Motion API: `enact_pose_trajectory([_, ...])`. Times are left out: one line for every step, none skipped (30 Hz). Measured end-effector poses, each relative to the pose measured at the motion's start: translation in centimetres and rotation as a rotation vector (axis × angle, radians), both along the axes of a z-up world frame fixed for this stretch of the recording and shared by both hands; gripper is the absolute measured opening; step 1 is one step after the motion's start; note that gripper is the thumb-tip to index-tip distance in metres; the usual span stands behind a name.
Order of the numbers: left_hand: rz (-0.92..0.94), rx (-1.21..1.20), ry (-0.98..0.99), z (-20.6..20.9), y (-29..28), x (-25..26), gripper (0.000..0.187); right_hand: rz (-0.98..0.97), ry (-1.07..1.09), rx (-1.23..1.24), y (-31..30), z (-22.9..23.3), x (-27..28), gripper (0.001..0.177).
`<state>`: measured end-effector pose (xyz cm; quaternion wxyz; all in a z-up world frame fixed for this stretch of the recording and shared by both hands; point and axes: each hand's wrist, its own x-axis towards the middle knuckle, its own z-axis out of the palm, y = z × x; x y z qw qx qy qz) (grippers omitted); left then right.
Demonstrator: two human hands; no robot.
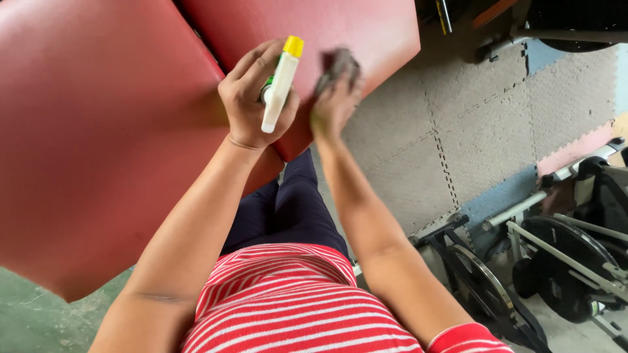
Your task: Cleaning various pieces of gym equipment such as ellipticals and weight benches using a spray bottle and a cloth.
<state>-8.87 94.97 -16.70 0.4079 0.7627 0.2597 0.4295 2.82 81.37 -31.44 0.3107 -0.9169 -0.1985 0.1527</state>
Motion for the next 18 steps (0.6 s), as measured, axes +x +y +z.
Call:
enact_pose_trajectory([0.003, -0.001, 0.001, 0.2, -0.2, 0.0, 0.048, 0.091, -0.084, -0.022, 0.3, 0.6, -0.8, 0.056])
enact_pose_trajectory([0.037, 0.019, -0.021, 0.5, -0.3, 0.1, 0.047, 0.183, -0.167, -0.044, 0.7, 1.2, -1.6, 0.055])
enact_pose_trajectory([0.074, 0.044, -0.044, 0.6, -0.2, 0.2, 0.047, 0.276, -0.253, -0.059, 1.3, 1.6, -2.3, 0.053])
enact_pose_trajectory([0.079, 0.049, -0.044, 0.6, -0.2, 0.3, 0.047, 0.281, -0.254, -0.054, 1.5, 1.4, -1.5, 0.053])
enact_pose_trajectory([0.103, 0.078, -0.049, 0.7, -0.1, 0.3, 0.045, 0.427, -0.282, -0.035, 1.6, 1.3, -0.6, 0.053])
enact_pose_trajectory([0.126, 0.106, -0.053, 0.7, -0.1, 0.3, 0.042, 0.573, -0.309, -0.016, 1.7, 1.1, 0.2, 0.053])
enact_pose_trajectory([0.135, 0.108, -0.049, 0.5, 0.2, 0.2, 0.042, 0.581, -0.306, -0.012, 2.1, -0.4, 2.3, 0.053])
enact_pose_trajectory([0.176, 0.083, -0.022, 0.3, 0.6, 0.1, 0.043, 0.549, -0.267, -0.08, 2.5, -1.9, 4.4, 0.053])
enact_pose_trajectory([0.217, 0.057, 0.005, 0.2, 0.8, 0.0, 0.044, 0.517, -0.227, -0.15, 2.9, -3.4, 6.6, 0.054])
enact_pose_trajectory([0.224, 0.057, 0.009, 0.4, 1.0, 0.2, 0.044, 0.525, -0.224, -0.148, 3.1, -5.6, 9.2, 0.054])
enact_pose_trajectory([0.228, 0.036, -0.008, 0.6, 1.2, 0.3, 0.044, 0.352, -0.182, -0.184, 3.6, -7.8, 11.8, 0.054])
enact_pose_trajectory([0.231, 0.016, -0.026, 0.8, 1.5, 0.5, 0.044, 0.178, -0.137, -0.221, 4.2, -10.1, 14.3, 0.055])
enact_pose_trajectory([0.241, 0.019, -0.023, 0.8, 1.9, 0.4, 0.044, 0.189, -0.135, -0.217, 6.0, -8.0, 14.0, 0.055])
enact_pose_trajectory([0.28, 0.05, 0.009, 0.9, 2.3, 0.5, 0.044, 0.04, -0.073, -0.296, 7.8, -5.9, 13.7, 0.056])
enact_pose_trajectory([0.318, 0.073, 0.042, 0.8, 2.4, 0.6, 0.044, -0.11, -0.011, -0.382, 9.0, -3.8, 13.6, 0.057])
enact_pose_trajectory([0.325, 0.069, 0.045, 0.8, 2.4, 0.8, 0.044, -0.102, -0.011, -0.387, 9.7, -4.7, 12.1, 0.057])
enact_pose_trajectory([0.35, 0.035, 0.051, 0.9, 2.5, 1.0, 0.045, -0.075, -0.041, -0.332, 10.5, -5.4, 10.8, 0.055])
enact_pose_trajectory([0.374, 0.001, 0.056, 1.0, 2.7, 1.1, 0.047, -0.048, -0.072, -0.277, 11.3, -6.1, 9.5, 0.054])
